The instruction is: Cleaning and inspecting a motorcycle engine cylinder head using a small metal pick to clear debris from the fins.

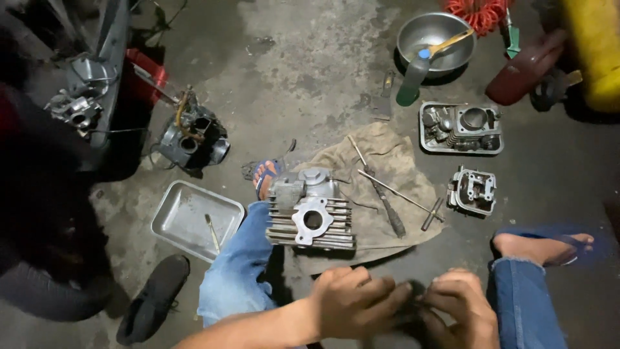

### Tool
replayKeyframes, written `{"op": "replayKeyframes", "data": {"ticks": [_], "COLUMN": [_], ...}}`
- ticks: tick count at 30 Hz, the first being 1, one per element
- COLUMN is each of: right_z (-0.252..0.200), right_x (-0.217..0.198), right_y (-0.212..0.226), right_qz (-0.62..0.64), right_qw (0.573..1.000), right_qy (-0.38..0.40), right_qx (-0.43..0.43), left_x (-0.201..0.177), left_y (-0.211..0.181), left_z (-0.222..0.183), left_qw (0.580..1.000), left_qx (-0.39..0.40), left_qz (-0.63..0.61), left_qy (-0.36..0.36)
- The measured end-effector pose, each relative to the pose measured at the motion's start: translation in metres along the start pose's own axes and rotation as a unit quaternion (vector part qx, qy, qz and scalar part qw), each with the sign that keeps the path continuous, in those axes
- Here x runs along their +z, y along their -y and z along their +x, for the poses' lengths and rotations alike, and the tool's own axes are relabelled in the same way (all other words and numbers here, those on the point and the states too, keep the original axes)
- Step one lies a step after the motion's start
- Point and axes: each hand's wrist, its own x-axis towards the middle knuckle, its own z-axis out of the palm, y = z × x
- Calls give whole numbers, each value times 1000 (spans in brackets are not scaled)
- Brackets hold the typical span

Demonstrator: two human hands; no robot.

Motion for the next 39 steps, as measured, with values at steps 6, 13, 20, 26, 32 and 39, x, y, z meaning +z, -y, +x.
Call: {"op": "replayKeyframes", "data": {"ticks": [6, 13, 20, 26, 32, 39], "right_z": [-24, -12, 19, 43, 44, 43], "right_x": [10, 12, 9, 25, 57, 54], "right_y": [-29, -9, 0, -30, -62, -49], "right_qz": [-36, -30, -102, -32, 54, 31], "right_qw": [994, 971, 981, 982, 960, 962], "right_qy": [-84, -105, 29, 15, -42, -16], "right_qx": [56, 211, 163, 187, 272, 271], "left_x": [-38, -68, -72, -74, -59, -40], "left_y": [22, 88, 118, 123, 128, 135], "left_z": [0, -21, -30, -16, -12, -12], "left_qw": [980, 931, 824, 743, 824, 847], "left_qx": [-60, -210, -488, -598, -526, -507], "left_qz": [-145, -52, -127, -182, -153, -142], "left_qy": [-125, -293, -258, -241, -144, -74]}}
